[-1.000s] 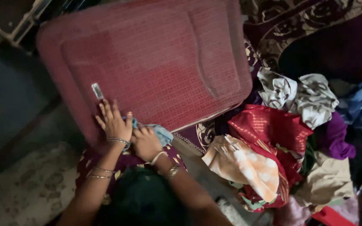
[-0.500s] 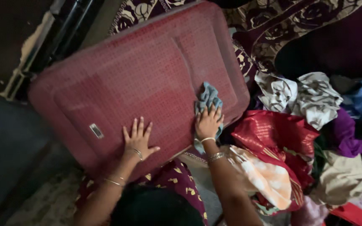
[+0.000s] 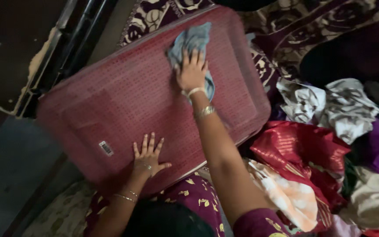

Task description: The person wipes the exterior and interior of a suitcase with a cloth, turning the suitcase over to reach different sides and cleaning the handle and wheels.

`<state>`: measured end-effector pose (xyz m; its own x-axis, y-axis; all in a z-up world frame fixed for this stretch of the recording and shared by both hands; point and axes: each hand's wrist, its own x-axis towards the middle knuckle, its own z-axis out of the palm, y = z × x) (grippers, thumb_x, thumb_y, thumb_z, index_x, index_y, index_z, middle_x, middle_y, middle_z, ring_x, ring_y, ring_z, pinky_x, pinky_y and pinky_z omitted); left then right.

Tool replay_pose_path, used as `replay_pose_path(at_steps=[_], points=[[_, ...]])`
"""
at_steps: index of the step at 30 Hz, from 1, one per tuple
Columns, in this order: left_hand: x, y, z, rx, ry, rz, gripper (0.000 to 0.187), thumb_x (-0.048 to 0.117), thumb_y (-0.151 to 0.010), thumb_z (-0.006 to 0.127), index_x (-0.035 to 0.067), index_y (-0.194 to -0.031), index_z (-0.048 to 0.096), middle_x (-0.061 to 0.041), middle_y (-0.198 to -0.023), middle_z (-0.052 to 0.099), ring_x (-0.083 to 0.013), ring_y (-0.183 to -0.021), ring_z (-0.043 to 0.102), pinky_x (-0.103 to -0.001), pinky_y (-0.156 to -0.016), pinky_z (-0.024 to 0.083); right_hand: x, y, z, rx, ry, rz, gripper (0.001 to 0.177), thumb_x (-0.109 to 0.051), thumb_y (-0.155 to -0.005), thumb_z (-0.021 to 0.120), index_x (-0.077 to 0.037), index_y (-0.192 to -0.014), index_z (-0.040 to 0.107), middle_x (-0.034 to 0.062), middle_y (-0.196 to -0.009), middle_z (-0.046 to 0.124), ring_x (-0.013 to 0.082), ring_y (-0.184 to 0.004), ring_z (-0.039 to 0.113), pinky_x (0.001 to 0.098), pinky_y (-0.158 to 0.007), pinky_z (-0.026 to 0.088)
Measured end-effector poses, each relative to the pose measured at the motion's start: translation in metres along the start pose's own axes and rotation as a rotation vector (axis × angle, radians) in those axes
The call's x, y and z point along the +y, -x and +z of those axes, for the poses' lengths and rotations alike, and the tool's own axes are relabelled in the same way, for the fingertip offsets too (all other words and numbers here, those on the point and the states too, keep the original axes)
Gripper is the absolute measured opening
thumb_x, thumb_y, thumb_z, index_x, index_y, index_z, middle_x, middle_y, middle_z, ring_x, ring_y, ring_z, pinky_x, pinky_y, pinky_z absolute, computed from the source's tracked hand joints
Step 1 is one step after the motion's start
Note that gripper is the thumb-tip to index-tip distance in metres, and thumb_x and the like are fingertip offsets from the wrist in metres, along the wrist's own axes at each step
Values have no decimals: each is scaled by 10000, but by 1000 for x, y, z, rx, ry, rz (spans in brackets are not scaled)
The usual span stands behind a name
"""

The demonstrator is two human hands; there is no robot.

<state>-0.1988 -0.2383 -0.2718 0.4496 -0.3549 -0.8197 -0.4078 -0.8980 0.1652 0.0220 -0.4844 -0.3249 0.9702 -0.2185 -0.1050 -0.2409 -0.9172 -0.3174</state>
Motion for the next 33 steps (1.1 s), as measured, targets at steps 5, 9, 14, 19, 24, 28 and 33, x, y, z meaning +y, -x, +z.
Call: replay_pose_path(at_steps=[5,9,14,19,24,28,33], points=[[2,-6,-14,-59,-13,-1,1158,898,-826,427,275,-1645,-105,-123,-1709,-183,-347,-1566,-150,-696,-1184,-36,65,128,-34,-165,239,16,610,-499,-1002,504,-97,-1461,495,187,-1571,395,437,-1466,281,674,-1167,173],[5,1,-15,-39,-6,-36,1146,888,-813,457,302,-1647,-67,-92,-1723,-169,-328,-1580,-135,-681,-1197,-11,114,252,-67,-228,319,129,617,-510,-983,463,-88,-1428,535,177,-1528,444,414,-1469,306,632,-1179,192],[3,4,-15,9,-11,-40,1143,883,-810,468,299,-1649,-45,-94,-1724,-130,-329,-1580,-105,-676,-1199,5,149,295,-64,-282,353,211,694,-551,-987,397,-90,-1501,470,205,-1561,401,408,-1504,251,651,-1190,150],[2,12,-22,49,-35,-14,1121,859,-820,498,286,-1647,2,-112,-1717,-76,-329,-1579,-59,-688,-1196,48,156,175,-36,2,218,412,817,-638,-1007,389,-42,-1565,371,247,-1652,255,448,-1551,38,675,-1206,50],[8,13,-33,18,-103,-36,1113,856,-827,491,293,-1653,3,-110,-1729,-63,-328,-1588,-46,-671,-1210,65,98,21,-35,-211,52,508,817,-658,-970,442,-98,-1565,441,191,-1684,313,412,-1569,179,715,-1259,114],[6,10,-39,-99,-123,-49,1103,888,-844,423,301,-1643,-59,-98,-1724,-146,-326,-1574,-96,-657,-1211,23,41,-56,-26,-68,-50,153,849,-642,-1020,413,-42,-1593,233,261,-1658,149,448,-1540,-1,624,-1213,22],[8,6,-43,-134,-157,-68,1090,908,-848,367,319,-1647,-84,-74,-1728,-157,-299,-1580,-109,-631,-1227,16,75,-60,-79,-232,194,-167,708,-579,-1024,295,-162,-1594,246,127,-1677,188,315,-1546,37,609,-1222,-20]])
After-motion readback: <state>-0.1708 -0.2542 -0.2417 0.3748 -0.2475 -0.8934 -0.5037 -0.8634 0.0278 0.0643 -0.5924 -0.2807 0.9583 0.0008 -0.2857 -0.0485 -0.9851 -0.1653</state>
